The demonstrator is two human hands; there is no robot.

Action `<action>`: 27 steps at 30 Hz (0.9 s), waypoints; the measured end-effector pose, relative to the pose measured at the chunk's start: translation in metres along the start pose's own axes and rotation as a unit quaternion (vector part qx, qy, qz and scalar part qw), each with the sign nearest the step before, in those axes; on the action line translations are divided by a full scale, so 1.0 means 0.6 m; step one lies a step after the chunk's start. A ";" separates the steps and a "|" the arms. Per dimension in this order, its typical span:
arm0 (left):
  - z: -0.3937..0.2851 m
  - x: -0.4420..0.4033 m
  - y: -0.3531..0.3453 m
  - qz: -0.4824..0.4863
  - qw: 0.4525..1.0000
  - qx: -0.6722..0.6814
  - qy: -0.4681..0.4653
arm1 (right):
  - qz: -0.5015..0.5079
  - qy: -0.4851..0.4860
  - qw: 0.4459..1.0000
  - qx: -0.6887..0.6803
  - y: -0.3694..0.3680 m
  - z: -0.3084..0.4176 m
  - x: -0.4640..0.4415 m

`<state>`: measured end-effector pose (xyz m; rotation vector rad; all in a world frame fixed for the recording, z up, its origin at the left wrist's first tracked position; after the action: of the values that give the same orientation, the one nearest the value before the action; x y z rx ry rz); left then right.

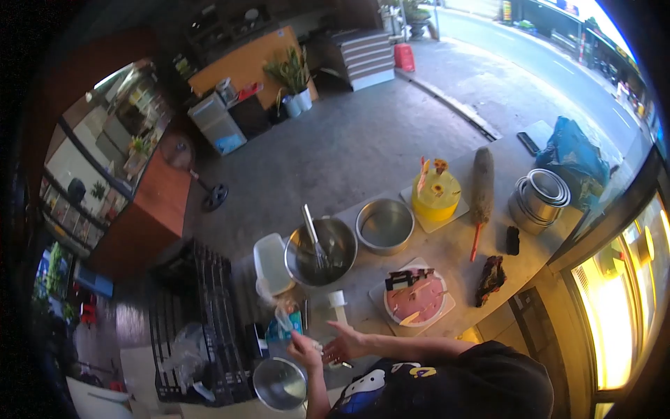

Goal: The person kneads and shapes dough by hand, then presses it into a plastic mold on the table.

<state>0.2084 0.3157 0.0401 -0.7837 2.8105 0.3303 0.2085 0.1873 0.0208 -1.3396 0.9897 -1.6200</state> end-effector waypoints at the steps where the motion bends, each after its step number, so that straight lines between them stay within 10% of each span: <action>1: -0.032 0.006 -0.011 -0.009 0.999 0.028 0.036 | 0.006 0.037 0.998 -0.044 0.001 0.001 -0.010; 6: -0.048 0.017 -0.037 0.163 0.948 -0.250 -0.113 | -0.140 0.120 0.974 -0.131 0.026 0.023 -0.061; 9: -0.041 0.017 -0.052 0.202 0.938 -0.233 -0.155 | 0.026 0.212 0.972 -0.098 0.041 0.036 -0.084; 12: -0.051 0.018 -0.047 0.190 0.928 -0.272 -0.170 | -0.111 0.183 0.971 -0.112 0.057 0.043 -0.065; 22: -0.040 0.003 -0.025 0.243 0.966 -0.086 0.011 | -0.128 0.210 0.957 -0.155 0.083 0.084 -0.030; 27: -0.036 0.003 -0.051 0.258 0.940 -0.206 -0.092 | -0.140 0.217 0.951 -0.170 0.049 0.096 -0.020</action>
<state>0.2200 0.2837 0.0553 -0.0427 2.7512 1.0396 0.2699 0.1826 -0.0029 -1.4270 1.4447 -2.0890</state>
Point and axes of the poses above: each hand's wrist, its own x-axis away from the middle knuckle, its own y-axis out of the back of the hand, z = x × y, the point moved 2 cm from there along -x, towards the middle knuckle
